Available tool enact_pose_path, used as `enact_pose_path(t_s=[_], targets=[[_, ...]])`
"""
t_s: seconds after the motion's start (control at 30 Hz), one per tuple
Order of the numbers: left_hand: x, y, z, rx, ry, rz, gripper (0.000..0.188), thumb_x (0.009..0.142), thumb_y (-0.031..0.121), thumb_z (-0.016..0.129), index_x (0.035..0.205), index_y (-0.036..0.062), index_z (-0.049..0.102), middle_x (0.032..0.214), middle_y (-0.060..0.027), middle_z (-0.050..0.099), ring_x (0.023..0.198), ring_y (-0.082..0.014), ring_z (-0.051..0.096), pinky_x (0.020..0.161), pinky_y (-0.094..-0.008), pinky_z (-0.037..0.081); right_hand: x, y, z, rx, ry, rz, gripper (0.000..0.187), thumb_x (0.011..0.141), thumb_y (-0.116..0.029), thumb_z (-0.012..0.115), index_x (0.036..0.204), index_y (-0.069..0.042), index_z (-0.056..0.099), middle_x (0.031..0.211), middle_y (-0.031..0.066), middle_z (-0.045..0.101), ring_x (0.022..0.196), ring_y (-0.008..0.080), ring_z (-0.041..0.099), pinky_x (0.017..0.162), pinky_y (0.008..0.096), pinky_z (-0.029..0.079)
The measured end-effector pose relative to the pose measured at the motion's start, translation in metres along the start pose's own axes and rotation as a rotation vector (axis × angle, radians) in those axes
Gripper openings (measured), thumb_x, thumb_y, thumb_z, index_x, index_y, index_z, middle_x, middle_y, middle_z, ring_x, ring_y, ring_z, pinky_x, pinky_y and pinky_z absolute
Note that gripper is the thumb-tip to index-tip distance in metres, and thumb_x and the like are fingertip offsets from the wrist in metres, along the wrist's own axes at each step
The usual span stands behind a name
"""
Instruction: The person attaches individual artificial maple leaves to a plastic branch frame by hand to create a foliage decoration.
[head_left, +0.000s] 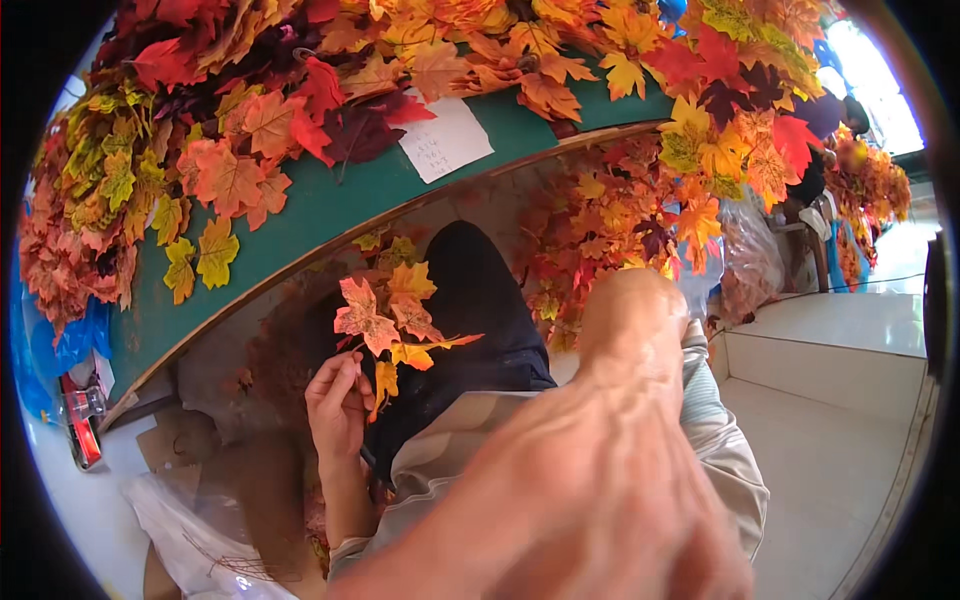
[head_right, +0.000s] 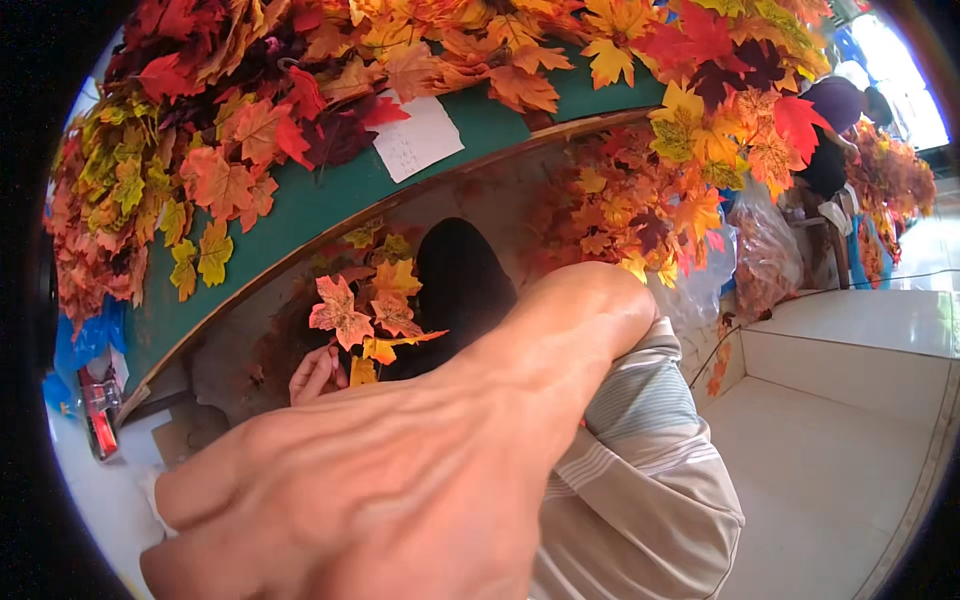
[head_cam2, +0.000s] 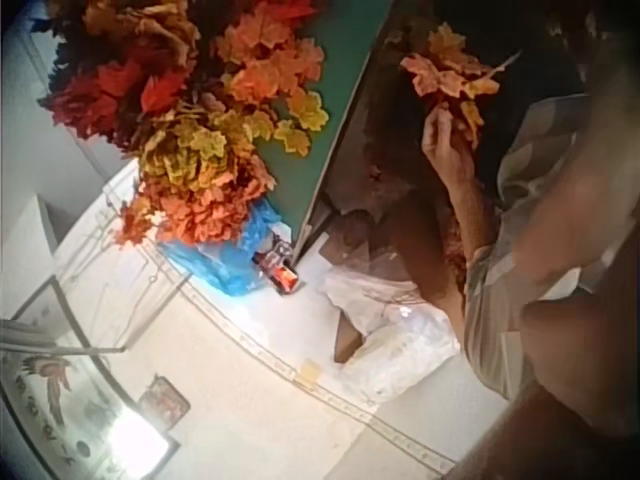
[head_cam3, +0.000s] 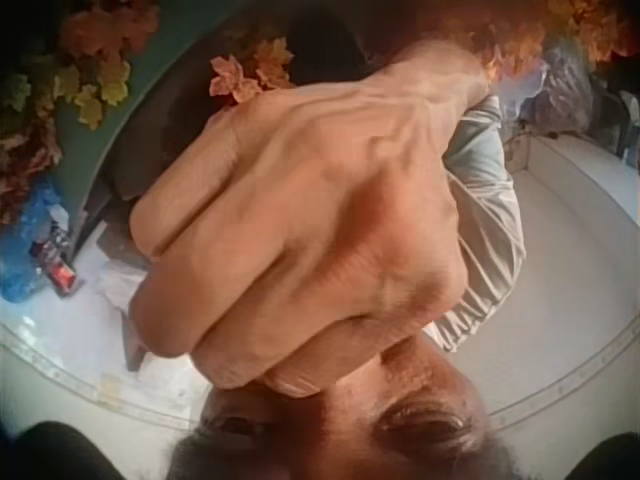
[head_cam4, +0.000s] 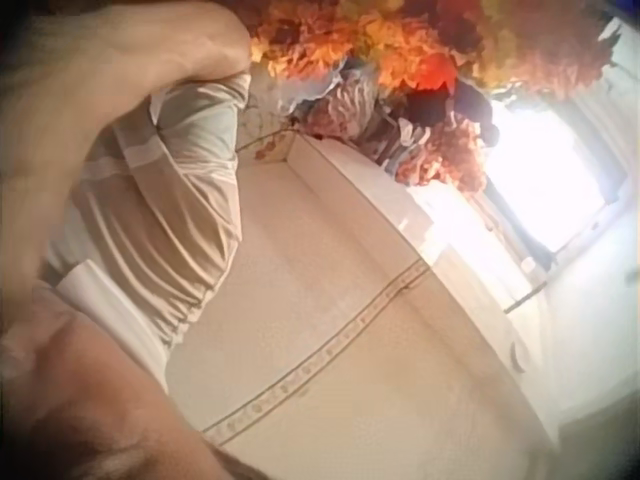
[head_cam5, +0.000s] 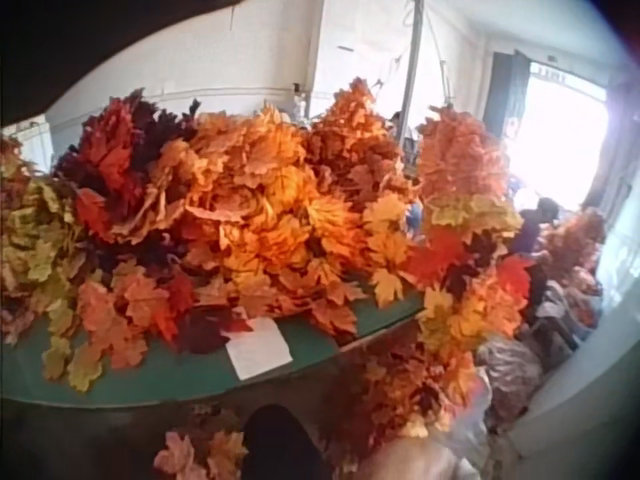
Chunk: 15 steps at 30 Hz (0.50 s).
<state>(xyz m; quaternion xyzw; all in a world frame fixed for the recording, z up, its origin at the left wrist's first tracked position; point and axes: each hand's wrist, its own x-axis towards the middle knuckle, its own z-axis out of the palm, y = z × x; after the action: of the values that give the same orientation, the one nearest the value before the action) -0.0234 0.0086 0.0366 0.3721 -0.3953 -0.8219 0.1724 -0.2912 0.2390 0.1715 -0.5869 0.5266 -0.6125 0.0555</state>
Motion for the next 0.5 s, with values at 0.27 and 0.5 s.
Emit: enact_pose_path(t_s=[0.27,0.5], targets=[[0.014,-0.01,-0.005,0.151,0.065,-0.011,0.015,0.092,0.008,0.058,0.1,-0.0022,0.063,0.085,-0.0054,0.063,0.067,-0.0099,0.058,0.05,-0.0238,0.047,-0.01,-0.009,0.001,-0.179,0.165,0.033,0.016,0.078,0.001,0.067,0.094,0.002,0.066,0.088,0.0106,0.066,0.081,0.0184,0.063,0.07,0.0285,0.049],[0.025,-0.01,0.007,0.413,0.101,0.081,0.016,0.091,0.01,0.06,0.099,-0.0027,0.066,0.084,-0.0045,0.062,0.068,-0.0072,0.056,0.05,-0.0209,0.048,0.008,-0.013,-0.007,-0.416,0.296,0.074,0.018,0.082,-0.001,0.065,0.1,0.002,0.066,0.087,0.0096,0.066,0.08,0.0154,0.063,0.07,0.0253,0.048]])
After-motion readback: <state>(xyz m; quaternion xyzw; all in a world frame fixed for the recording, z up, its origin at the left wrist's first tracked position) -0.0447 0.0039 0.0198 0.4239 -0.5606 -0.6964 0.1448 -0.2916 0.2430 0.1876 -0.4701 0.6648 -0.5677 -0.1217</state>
